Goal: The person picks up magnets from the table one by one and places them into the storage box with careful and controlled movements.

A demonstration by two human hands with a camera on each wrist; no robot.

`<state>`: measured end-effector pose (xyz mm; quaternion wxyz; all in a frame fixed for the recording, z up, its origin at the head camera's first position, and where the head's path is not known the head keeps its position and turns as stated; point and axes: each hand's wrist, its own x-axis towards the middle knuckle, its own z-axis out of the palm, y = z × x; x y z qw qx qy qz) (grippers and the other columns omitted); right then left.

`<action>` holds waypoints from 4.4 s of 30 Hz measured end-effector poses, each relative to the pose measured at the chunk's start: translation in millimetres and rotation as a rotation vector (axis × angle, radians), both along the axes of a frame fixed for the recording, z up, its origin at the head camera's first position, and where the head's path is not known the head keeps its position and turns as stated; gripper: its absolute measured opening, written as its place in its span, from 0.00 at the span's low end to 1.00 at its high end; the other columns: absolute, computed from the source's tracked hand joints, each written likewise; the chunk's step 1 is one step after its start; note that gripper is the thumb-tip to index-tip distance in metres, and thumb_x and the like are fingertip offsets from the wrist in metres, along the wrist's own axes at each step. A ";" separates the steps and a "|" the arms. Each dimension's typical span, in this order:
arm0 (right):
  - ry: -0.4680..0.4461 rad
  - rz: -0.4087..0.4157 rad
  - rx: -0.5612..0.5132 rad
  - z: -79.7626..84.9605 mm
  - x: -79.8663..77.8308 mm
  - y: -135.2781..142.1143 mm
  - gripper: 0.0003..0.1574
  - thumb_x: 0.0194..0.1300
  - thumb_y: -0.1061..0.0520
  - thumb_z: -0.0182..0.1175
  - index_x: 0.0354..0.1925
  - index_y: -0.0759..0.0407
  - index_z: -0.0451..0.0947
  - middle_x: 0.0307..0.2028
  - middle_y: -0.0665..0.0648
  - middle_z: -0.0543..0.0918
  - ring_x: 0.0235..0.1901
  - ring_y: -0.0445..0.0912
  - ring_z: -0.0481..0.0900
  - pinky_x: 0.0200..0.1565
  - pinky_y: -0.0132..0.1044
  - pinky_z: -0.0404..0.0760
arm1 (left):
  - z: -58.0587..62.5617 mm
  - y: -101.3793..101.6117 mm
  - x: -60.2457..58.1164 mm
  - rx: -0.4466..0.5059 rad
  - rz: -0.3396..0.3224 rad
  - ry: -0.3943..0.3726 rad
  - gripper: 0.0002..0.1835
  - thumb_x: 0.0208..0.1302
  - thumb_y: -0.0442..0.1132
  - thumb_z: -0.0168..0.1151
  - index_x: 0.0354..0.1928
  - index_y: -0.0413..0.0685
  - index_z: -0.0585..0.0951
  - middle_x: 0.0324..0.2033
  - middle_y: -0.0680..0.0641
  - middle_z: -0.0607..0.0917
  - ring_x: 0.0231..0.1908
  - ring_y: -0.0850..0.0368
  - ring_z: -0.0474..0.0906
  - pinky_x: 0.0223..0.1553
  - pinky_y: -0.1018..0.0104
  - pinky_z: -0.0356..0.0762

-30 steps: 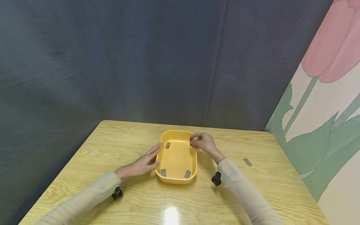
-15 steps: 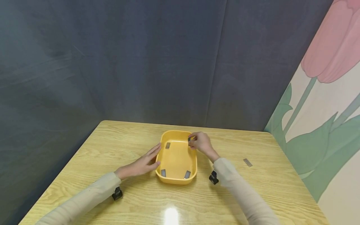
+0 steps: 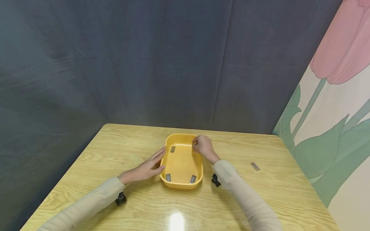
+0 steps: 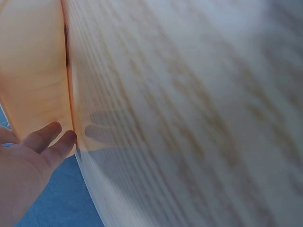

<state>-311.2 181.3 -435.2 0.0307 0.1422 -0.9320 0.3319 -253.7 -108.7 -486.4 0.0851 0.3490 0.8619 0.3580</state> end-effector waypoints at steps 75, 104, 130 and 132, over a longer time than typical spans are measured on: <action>0.297 0.075 0.507 -21.4 -21.3 -13.9 0.26 0.47 0.76 0.57 0.14 0.50 0.58 0.16 0.47 0.57 0.19 0.43 0.55 0.19 0.35 0.56 | -2.6 0.9 -0.3 -0.005 0.018 -0.002 0.42 0.76 0.55 0.49 0.79 0.44 0.42 0.78 0.52 0.36 0.74 0.54 0.40 0.71 0.53 0.51; 0.273 0.086 0.707 -21.3 -14.9 -21.4 0.19 0.52 0.69 0.65 0.16 0.51 0.70 0.15 0.51 0.72 0.19 0.47 0.67 0.22 0.45 0.70 | -0.6 1.1 1.3 0.003 0.008 -0.001 0.42 0.77 0.53 0.49 0.79 0.42 0.42 0.78 0.51 0.36 0.75 0.50 0.41 0.71 0.51 0.52; 0.252 0.100 0.566 -19.9 -13.2 -18.4 0.11 0.59 0.68 0.65 0.25 0.55 0.82 0.17 0.50 0.72 0.20 0.46 0.64 0.21 0.40 0.62 | 2.5 1.4 2.0 0.013 0.009 -0.013 0.41 0.77 0.51 0.50 0.78 0.42 0.42 0.78 0.49 0.36 0.75 0.48 0.41 0.70 0.49 0.52; 0.273 0.106 0.561 -20.0 -12.9 -17.8 0.12 0.58 0.69 0.64 0.23 0.55 0.81 0.17 0.49 0.71 0.20 0.46 0.64 0.20 0.39 0.61 | 2.4 1.6 1.7 0.009 0.011 -0.012 0.41 0.77 0.52 0.49 0.79 0.42 0.42 0.78 0.49 0.36 0.75 0.48 0.41 0.70 0.49 0.52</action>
